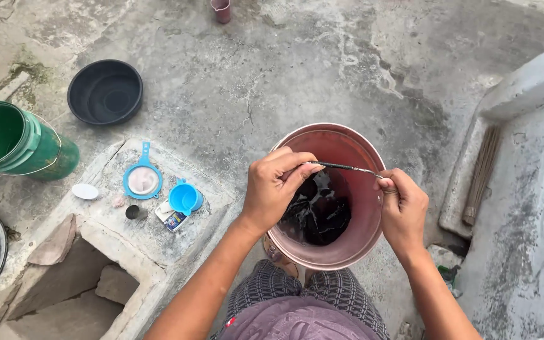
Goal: The recorder mops a concrete floor by hand with a wet cloth, rinses the cloth in a bucket of water, and wrings it out.
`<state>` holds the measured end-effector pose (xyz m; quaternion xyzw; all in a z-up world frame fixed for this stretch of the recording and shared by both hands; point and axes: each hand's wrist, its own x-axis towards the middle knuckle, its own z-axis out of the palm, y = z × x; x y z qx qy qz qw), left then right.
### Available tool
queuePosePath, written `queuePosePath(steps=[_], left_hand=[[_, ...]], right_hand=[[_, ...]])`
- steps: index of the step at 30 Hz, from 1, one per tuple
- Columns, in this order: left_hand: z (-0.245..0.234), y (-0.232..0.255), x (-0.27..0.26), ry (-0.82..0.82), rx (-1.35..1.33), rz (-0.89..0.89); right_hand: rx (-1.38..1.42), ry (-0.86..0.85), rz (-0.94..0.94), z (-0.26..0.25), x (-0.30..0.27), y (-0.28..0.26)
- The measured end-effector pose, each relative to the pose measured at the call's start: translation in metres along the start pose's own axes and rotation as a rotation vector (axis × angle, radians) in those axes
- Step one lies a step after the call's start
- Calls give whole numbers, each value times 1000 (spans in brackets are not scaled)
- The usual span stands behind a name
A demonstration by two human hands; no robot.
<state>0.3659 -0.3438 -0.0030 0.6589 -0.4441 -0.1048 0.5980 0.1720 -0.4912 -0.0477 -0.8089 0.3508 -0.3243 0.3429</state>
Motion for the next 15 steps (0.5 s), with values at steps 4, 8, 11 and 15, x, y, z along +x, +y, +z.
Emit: queuePosePath(steps=[4, 8, 11, 15], left_hand=[[-23, -41, 85, 37, 54, 20], [-48, -92, 172, 110, 55, 21], [-69, -137, 235, 172, 79, 11], [-93, -195, 307, 274, 150, -107]], right_hand=[[52, -40, -19, 52, 94, -2], [97, -111, -21, 114, 196, 0], [151, -172, -80, 169, 278, 7], [135, -305, -64, 239, 384, 11]])
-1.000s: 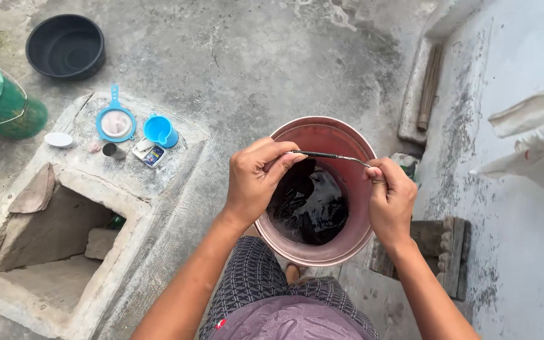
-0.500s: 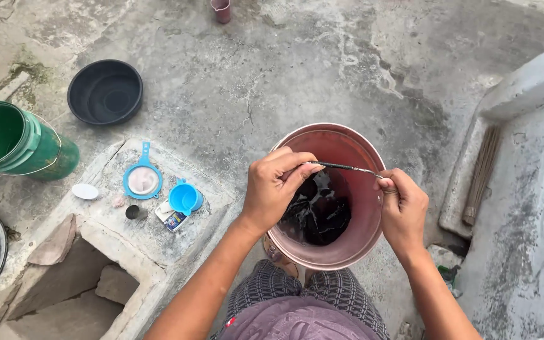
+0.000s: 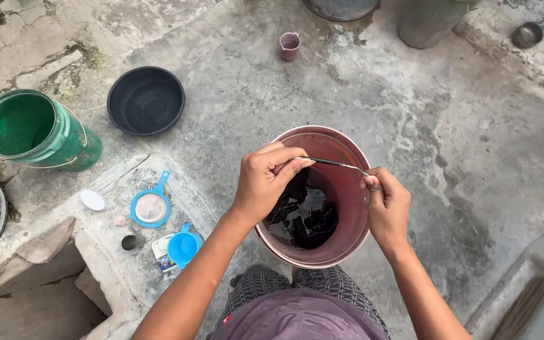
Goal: The recorder mops a concrete floor by hand with a wet cloth, rinses the cloth in a bucket of water, and wrings it out.
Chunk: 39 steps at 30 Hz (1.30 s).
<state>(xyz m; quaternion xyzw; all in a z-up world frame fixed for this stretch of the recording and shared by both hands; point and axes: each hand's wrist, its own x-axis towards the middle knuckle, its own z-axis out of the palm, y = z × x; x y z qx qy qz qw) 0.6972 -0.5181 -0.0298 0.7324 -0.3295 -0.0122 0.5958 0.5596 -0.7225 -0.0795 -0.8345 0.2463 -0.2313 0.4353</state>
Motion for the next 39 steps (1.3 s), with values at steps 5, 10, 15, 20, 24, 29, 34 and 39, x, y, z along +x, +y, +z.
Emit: queuePosePath(steps=[5, 10, 15, 20, 24, 29, 34, 39], left_hand=[[-9, -56, 102, 76, 37, -54], [-22, -128, 221, 135, 46, -86], [-49, -206, 349, 67, 29, -144], [-77, -270, 462, -22, 48, -187], [-93, -318, 557, -50, -1, -219], [-111, -400, 665, -73, 33, -164], [-114, -512, 763, -88, 120, -254], [-100, -652, 823, -220, 92, -550]], right_hand=[[-31, -167, 7, 45, 133, 4], [-66, -189, -204, 108, 276, 8], [-85, -226, -28, 183, 398, 8], [-71, -238, 5, 246, 515, 11], [-115, -248, -59, 293, 606, 5], [-102, -289, -103, 367, 726, 26], [-136, -386, -155, 453, 849, 80], [-201, -602, 17, 542, 945, 148]])
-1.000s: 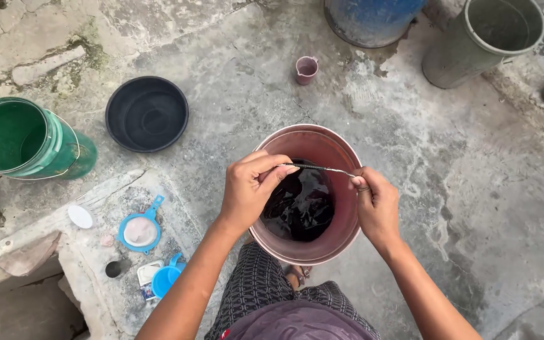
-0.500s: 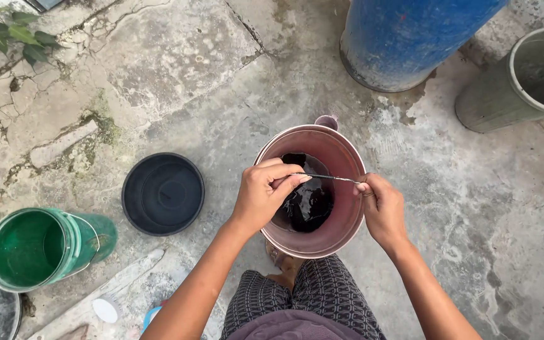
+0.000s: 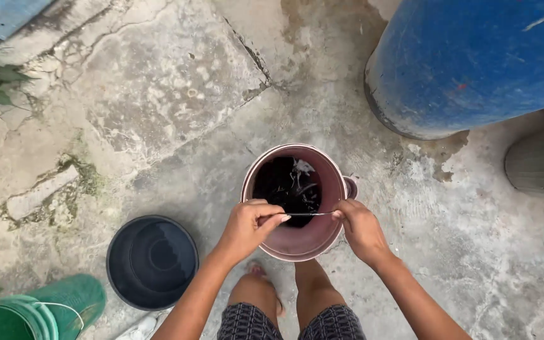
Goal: The recorder mops a concrete floor by hand with a wet cloth, rinses the cloth in a bucket of water, and wrings it out.
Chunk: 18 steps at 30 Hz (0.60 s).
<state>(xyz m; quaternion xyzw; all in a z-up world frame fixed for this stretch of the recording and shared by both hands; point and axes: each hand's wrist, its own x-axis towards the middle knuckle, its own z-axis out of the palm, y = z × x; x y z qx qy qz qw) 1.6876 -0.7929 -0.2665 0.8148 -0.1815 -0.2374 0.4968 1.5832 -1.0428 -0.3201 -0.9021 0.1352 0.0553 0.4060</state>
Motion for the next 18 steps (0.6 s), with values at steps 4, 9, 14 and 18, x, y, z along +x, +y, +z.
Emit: queuePosePath(steps=[4, 9, 14, 18], left_hand=[[15, -88, 92, -75, 98, -93], [49, -197, 199, -135, 150, -170], [74, -286, 248, -280, 302, -217], [86, -322, 256, -357, 373, -199]], right_hand=[[-139, -226, 63, 49, 102, 64], [-246, -417, 61, 119, 206, 165], [-361, -374, -107, 191, 240, 246], [-432, -481, -8, 220, 245, 246]])
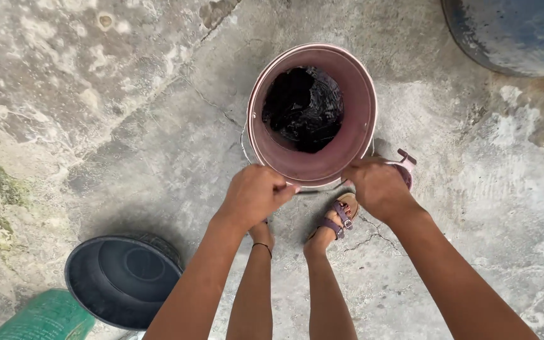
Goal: The recorder mops a concrete floor by hand with a wet cloth, rinses the cloth in a bucket of water, and wrings it out.
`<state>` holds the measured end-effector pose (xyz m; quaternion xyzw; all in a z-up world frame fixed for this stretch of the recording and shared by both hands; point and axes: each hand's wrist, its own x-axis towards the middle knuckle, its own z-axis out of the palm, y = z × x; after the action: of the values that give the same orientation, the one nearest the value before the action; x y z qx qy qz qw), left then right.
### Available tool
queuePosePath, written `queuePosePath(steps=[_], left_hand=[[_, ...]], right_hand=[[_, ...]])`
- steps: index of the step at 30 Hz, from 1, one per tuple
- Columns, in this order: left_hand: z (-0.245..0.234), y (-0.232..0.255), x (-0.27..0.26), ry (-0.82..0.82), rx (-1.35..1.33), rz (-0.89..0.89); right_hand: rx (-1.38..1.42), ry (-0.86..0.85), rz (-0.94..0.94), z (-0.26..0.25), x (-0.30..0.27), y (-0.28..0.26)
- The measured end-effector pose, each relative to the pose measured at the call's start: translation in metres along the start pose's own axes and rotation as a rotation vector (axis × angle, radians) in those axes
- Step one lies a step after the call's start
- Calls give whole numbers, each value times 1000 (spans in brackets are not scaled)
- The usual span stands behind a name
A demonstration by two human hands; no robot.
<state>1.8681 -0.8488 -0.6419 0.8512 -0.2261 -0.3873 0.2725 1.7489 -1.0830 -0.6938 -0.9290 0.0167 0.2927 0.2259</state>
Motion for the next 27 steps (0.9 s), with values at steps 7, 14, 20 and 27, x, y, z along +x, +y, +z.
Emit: queuePosePath(steps=[7, 14, 20, 27], left_hand=[[64, -18, 94, 232, 80, -59], [203, -163, 235, 242, 720, -27], [203, -200, 300, -91, 971, -269], [144, -138, 267, -99, 794, -149]], right_hand=[[57, -67, 263, 21, 85, -10], [173, -419, 629, 141, 227, 18], [70, -835, 529, 279, 295, 78], [238, -155, 663, 174, 236, 42]])
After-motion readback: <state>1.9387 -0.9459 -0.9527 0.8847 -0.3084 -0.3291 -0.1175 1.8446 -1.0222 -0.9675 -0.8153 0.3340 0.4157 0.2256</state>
